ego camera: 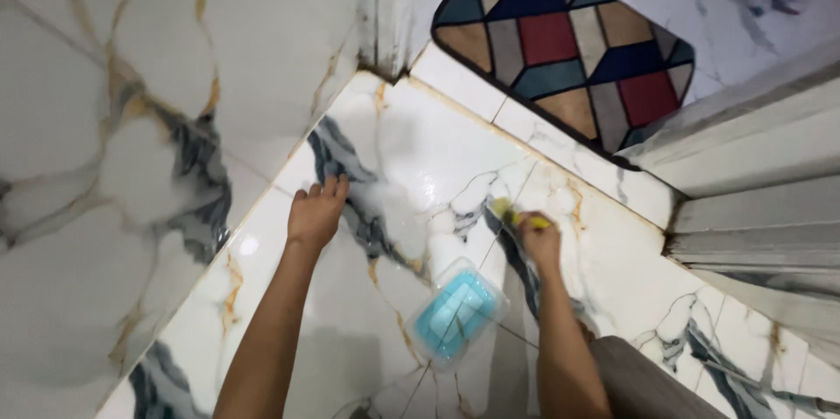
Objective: The person scrubs the floor tiles and grout lines with a small yellow brush and blue cleaning liquid.
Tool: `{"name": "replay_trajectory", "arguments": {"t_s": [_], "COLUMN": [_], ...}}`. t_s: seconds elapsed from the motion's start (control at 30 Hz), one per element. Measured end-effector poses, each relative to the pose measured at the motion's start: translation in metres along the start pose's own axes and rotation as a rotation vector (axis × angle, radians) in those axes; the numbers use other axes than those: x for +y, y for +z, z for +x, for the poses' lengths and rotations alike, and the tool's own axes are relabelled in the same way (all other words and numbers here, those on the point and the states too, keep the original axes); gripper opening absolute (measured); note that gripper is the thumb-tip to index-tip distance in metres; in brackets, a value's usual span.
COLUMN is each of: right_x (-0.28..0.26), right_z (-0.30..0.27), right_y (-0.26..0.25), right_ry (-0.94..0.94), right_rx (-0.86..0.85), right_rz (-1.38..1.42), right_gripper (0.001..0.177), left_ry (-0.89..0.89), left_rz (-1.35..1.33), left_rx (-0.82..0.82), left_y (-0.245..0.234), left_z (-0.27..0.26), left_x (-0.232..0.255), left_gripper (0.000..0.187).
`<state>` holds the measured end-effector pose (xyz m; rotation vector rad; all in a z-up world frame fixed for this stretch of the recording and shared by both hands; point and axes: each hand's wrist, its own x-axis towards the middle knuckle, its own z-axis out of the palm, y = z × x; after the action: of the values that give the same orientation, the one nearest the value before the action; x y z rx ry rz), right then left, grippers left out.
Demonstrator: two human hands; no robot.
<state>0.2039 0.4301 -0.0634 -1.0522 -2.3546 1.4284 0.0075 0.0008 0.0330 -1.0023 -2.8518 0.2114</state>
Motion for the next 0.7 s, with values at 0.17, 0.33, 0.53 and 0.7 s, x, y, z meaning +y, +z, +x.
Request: {"name": "replay_trajectory", "arguments": {"t_s": [0.17,0.33,0.53,0.7], "right_x": [-0.035,-0.006,0.03,0.007], "right_z": [-0.019,0.008,0.035,0.077], "right_y": [0.079,0.012,-0.03,0.002], "right_ry": [-0.307,-0.18,-0.177,-0.375], "right_rx": [0.001,0.179,0.322,0.284], "right_rz": [0.064,0.074,0.004,-0.159], "right_gripper": [0.018,0.014,0.016,0.011], "left_ry": [0.033,0.112,0.199,0.234], "left_rz": [-0.033,-0.068,-0.062,-0.124], "left_rx": [-0.036,0.01,-0.052,0.048], "left_y": [0.0,0.0,0.0,0.001], "left_z": [0.026,0.035,0.05,0.07], "left_x": [0.013,0.035,0.068,0.085], "left_gripper": [0.06,0.062,0.055,0.057]}}
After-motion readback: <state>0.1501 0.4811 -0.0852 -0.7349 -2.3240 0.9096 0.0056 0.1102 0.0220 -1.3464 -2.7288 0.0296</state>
